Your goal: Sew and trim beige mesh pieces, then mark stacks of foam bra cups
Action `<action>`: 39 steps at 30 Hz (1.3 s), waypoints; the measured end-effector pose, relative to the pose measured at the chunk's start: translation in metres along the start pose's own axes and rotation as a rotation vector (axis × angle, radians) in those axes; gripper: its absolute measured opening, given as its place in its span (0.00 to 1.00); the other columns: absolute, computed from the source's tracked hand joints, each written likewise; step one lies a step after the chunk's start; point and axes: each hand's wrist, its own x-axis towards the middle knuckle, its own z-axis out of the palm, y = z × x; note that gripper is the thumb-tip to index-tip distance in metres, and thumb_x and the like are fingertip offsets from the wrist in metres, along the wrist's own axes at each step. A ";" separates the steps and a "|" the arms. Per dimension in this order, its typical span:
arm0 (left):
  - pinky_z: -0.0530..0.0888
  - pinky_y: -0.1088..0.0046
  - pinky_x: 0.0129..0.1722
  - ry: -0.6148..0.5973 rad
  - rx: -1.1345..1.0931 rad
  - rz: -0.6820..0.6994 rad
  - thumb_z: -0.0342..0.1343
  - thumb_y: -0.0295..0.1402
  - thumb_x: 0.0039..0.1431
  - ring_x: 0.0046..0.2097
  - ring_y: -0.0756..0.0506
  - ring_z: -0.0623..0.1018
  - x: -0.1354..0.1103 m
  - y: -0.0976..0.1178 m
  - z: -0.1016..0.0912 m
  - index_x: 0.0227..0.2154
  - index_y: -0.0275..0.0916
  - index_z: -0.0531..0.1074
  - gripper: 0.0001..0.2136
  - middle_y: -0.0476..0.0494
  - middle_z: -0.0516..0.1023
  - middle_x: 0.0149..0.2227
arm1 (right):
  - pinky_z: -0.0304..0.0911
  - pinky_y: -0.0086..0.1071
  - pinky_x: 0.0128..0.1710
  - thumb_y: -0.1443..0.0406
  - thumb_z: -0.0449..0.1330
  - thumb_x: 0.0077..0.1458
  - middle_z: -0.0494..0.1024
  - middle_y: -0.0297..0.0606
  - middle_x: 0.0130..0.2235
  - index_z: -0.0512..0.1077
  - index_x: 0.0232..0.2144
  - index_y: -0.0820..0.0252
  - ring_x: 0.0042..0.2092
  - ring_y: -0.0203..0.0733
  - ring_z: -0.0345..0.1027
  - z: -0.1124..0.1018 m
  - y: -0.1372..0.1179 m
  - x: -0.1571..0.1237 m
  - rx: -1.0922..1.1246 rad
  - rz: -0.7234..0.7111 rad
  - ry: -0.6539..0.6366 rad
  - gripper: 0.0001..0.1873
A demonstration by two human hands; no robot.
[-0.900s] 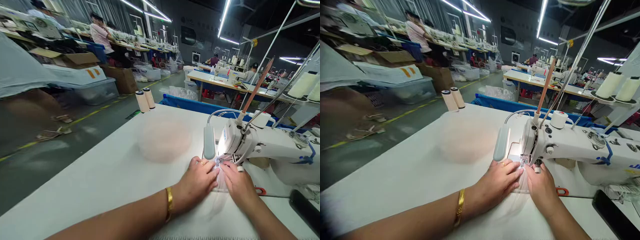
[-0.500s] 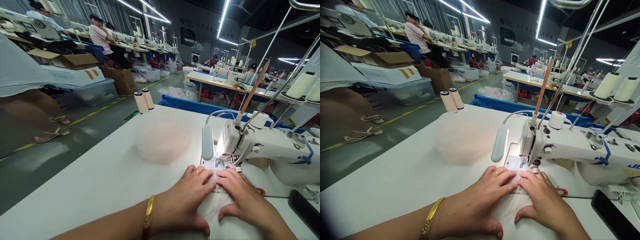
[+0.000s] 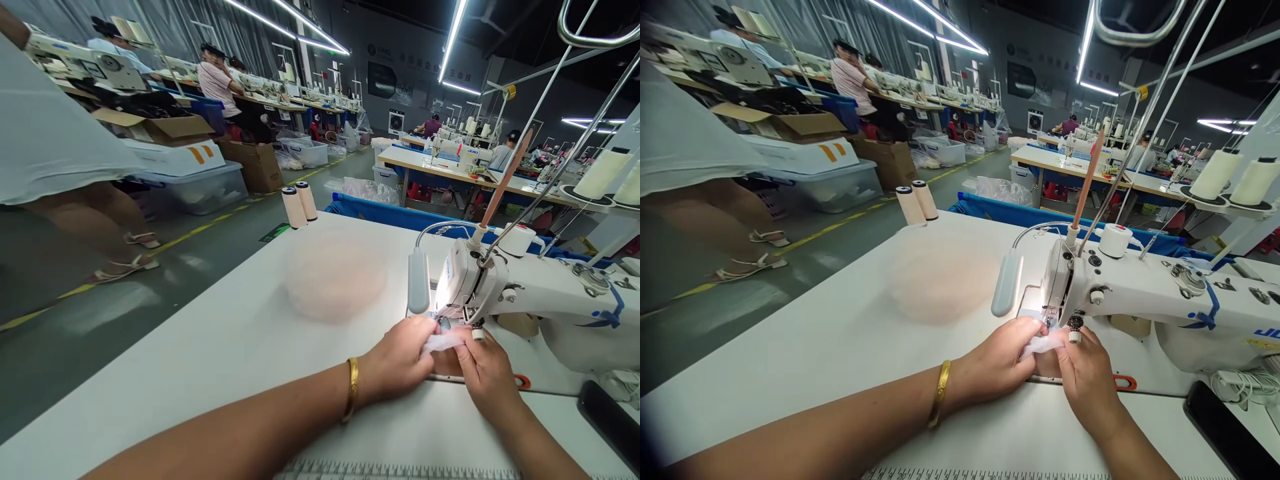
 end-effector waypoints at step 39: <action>0.66 0.65 0.41 0.069 0.175 0.362 0.57 0.20 0.59 0.38 0.45 0.73 -0.019 -0.012 0.000 0.29 0.40 0.75 0.08 0.50 0.83 0.37 | 0.57 0.39 0.41 0.67 0.57 0.69 0.76 0.33 0.37 0.66 0.38 0.55 0.39 0.45 0.69 -0.017 -0.008 -0.003 0.010 -0.022 -0.500 0.04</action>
